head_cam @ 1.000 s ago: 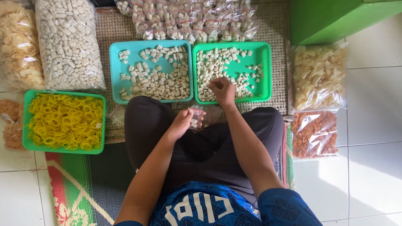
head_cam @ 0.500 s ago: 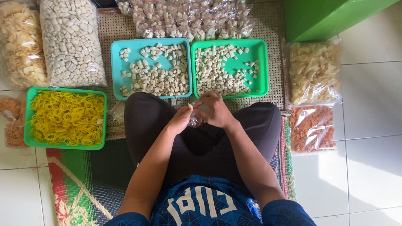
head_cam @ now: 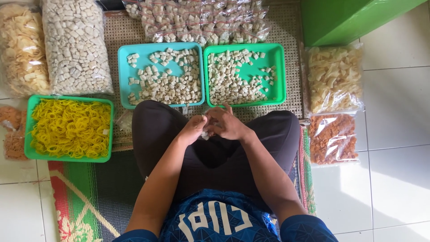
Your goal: The person sits on a mat and repeatedly picks small white food pieces from green trays, places them into small clear plastic bags, and ties the bags shut using yellow rubber bands. The person continues this process throughout the clip.
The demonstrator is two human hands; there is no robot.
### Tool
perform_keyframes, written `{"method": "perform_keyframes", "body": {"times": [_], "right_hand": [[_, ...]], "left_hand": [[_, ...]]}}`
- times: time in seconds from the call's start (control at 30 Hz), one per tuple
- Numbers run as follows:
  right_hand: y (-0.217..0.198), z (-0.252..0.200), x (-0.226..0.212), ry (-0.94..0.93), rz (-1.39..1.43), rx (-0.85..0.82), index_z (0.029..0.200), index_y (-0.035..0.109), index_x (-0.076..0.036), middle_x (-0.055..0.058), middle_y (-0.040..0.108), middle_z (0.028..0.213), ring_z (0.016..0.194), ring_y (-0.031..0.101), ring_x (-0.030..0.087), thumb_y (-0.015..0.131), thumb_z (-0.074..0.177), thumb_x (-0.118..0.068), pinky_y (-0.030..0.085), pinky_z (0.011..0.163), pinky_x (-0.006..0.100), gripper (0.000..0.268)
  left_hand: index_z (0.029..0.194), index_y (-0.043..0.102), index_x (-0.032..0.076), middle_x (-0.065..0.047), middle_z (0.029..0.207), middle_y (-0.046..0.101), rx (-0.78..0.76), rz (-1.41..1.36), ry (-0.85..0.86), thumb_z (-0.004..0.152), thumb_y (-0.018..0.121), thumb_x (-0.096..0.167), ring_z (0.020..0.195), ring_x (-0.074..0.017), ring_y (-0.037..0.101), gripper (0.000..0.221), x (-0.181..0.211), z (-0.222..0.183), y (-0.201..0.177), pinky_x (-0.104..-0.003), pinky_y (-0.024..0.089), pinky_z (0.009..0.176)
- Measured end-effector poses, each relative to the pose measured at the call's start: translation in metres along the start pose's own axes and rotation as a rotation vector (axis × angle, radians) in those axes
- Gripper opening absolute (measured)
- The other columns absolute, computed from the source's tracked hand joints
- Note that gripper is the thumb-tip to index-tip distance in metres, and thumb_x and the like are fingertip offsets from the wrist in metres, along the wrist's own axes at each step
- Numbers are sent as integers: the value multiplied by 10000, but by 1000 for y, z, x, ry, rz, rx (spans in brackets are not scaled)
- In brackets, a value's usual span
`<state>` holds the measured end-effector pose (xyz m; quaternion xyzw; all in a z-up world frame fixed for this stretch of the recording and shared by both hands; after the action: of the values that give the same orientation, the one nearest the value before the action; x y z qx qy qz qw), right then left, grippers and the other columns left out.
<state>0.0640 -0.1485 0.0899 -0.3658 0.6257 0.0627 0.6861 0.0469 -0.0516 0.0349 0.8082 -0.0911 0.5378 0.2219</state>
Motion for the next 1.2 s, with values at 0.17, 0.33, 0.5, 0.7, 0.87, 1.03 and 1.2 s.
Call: {"method": "perform_keyframes", "body": {"times": [0.17, 0.33, 0.5, 0.7, 0.87, 1.03, 1.2], "right_hand": [[-26, 3, 49, -45, 351, 335, 920, 738, -38, 176, 755, 864, 1005, 717, 397, 747, 870, -45, 443, 997, 604, 51], [-51, 12, 208, 280, 23, 589, 1090, 728, -136, 75, 744, 991, 1019, 725, 307, 689, 973, -138, 573, 914, 493, 124], [-46, 54, 239, 171, -432, 494, 1121, 769, -111, 111, 740, 1050, 1007, 731, 333, 651, 806, 17, 508, 947, 450, 360], [-21, 104, 219, 336, -806, 202, 1255, 689, -344, -35, 591, 1336, 1214, 574, 289, 649, 921, -116, 501, 939, 444, 406], [-16, 103, 270, 354, -882, 316, 1040, 728, -294, -8, 620, 1145, 1131, 582, 256, 677, 884, -115, 459, 913, 426, 243], [-43, 60, 244, 347, -549, 536, 1126, 747, -243, 41, 716, 1065, 1055, 683, 295, 726, 969, -311, 480, 942, 507, 172], [-43, 31, 158, 181, 380, 476, 1057, 727, -50, 165, 767, 974, 1003, 754, 308, 736, 1049, -245, 599, 836, 467, 196]], "left_hand": [[835, 544, 110, -11, 683, 492, 40, -96, -131, 1024, 457, 641, 558, -122, 462, 570, -28, 10, -17, -272, 433, 512], [1076, 658, 10, -130, 743, 668, 67, -129, -212, 995, 401, 702, 564, -159, 676, 742, -41, 19, -30, -274, 587, 483], [1155, 695, -16, -152, 829, 721, 163, -165, -157, 1085, 251, 592, 611, -103, 676, 756, -37, 20, -34, -182, 506, 479], [1177, 686, -29, -225, 887, 756, 171, -316, -197, 976, 170, 760, 669, -298, 758, 964, -69, 24, -42, -366, 628, 496], [1184, 677, -33, -214, 901, 758, 183, -344, -192, 981, 197, 762, 671, -305, 759, 950, -75, 27, -46, -378, 641, 511], [1149, 712, -29, -189, 745, 727, 162, -263, -272, 981, 135, 767, 590, -268, 727, 997, -70, 26, -41, -331, 614, 469], [1168, 718, 2, -195, 933, 739, 161, -124, -242, 1053, 166, 669, 747, -283, 754, 873, -71, 31, -46, -368, 640, 601]]}}
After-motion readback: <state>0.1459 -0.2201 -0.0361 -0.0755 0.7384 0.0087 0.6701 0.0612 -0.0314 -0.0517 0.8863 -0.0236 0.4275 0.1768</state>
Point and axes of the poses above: each hand's wrist, its own z-axis towards the middle knuckle, its own y-axis out of the palm, x = y × z, the point moved 8 cm from there along z, towards the middle knuckle
